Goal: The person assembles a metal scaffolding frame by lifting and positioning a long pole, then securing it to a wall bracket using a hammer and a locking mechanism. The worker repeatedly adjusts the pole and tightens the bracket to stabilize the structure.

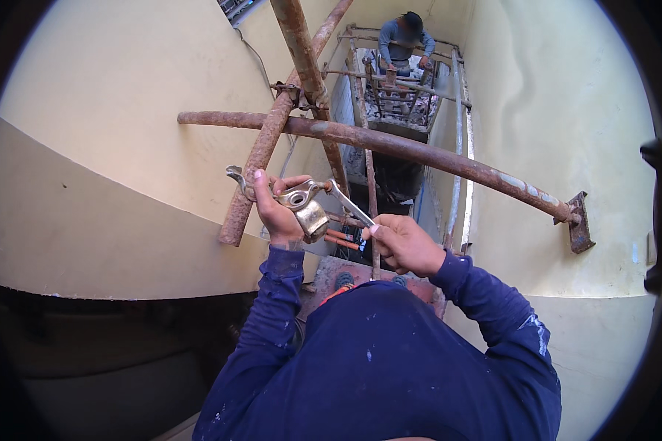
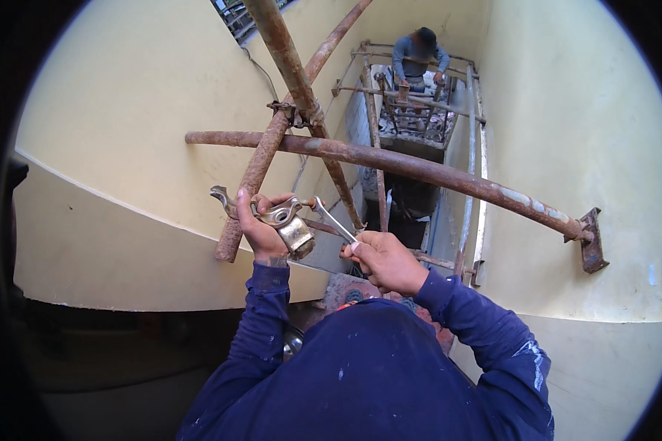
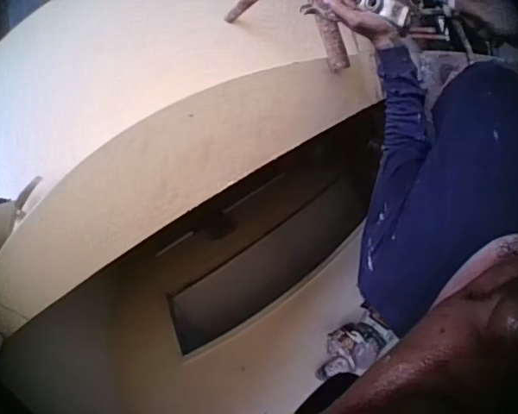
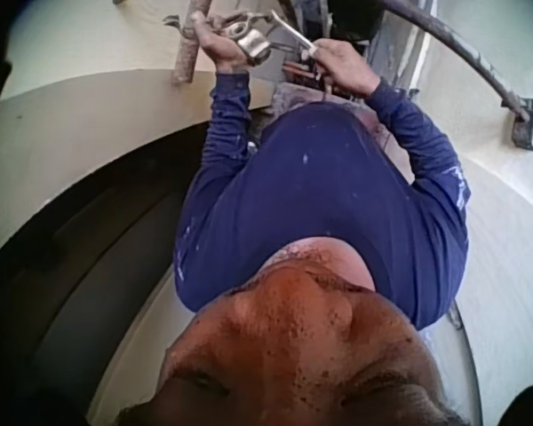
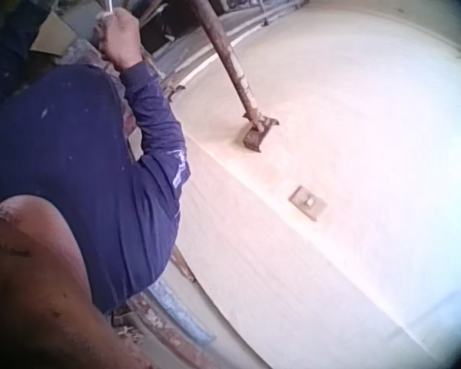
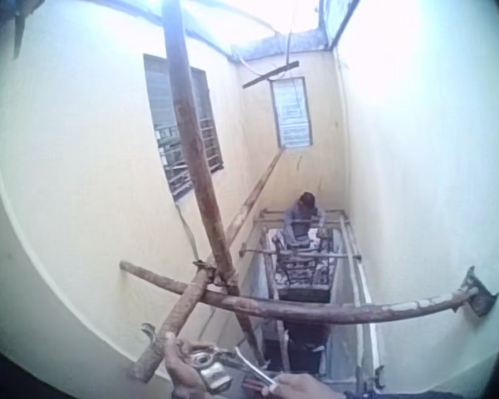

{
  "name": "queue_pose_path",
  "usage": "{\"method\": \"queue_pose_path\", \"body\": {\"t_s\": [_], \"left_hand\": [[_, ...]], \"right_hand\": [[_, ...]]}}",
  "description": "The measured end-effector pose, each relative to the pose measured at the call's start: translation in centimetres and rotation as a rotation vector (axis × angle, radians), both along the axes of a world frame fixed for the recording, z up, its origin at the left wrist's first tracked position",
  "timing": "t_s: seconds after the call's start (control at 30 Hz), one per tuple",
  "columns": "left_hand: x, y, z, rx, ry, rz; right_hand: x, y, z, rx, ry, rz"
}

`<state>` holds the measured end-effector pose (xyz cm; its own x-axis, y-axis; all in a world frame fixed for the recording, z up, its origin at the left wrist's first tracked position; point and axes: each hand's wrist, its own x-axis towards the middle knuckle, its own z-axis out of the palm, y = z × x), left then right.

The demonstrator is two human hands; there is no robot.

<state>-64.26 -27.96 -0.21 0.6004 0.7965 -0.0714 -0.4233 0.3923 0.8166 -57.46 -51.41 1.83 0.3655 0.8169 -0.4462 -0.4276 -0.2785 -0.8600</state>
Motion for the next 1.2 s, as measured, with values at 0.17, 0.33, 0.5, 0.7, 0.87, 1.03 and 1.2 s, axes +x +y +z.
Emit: {"method": "queue_pose_path", "body": {"t_s": [0.17,0.33,0.5,0.7,0.87,1.03,1.2], "left_hand": [[0.5,-1.1,0.8,-0.432,-0.182,-0.053],[-0.7,-4.1,5.1,-0.273,-0.237,-0.183],[-4.5,-4.2,7.6,-0.205,-0.257,-0.417],[-8.0,-1.2,10.0,-0.096,-0.254,-0.576],[-9.1,-1.5,7.1,-0.076,-0.091,-0.445],[-1.1,-1.0,-1.7,-0.308,-0.048,-0.145],[4.6,-0.2,-7.1,-0.468,-0.108,0.008]], "right_hand": [[-5.1,3.0,-6.1,0.108,-0.841,-0.397],[0.4,7.0,-11.0,0.218,-0.944,-0.421],[7.7,9.6,-4.2,0.578,-1.597,-0.319],[10.0,9.6,8.4,0.210,-1.521,0.996],[11.1,9.2,16.5,0.002,-1.932,1.167],[7.0,10.7,18.6,-0.273,-2.629,1.000],[4.9,8.7,14.0,-0.601,-2.603,0.740]]}}
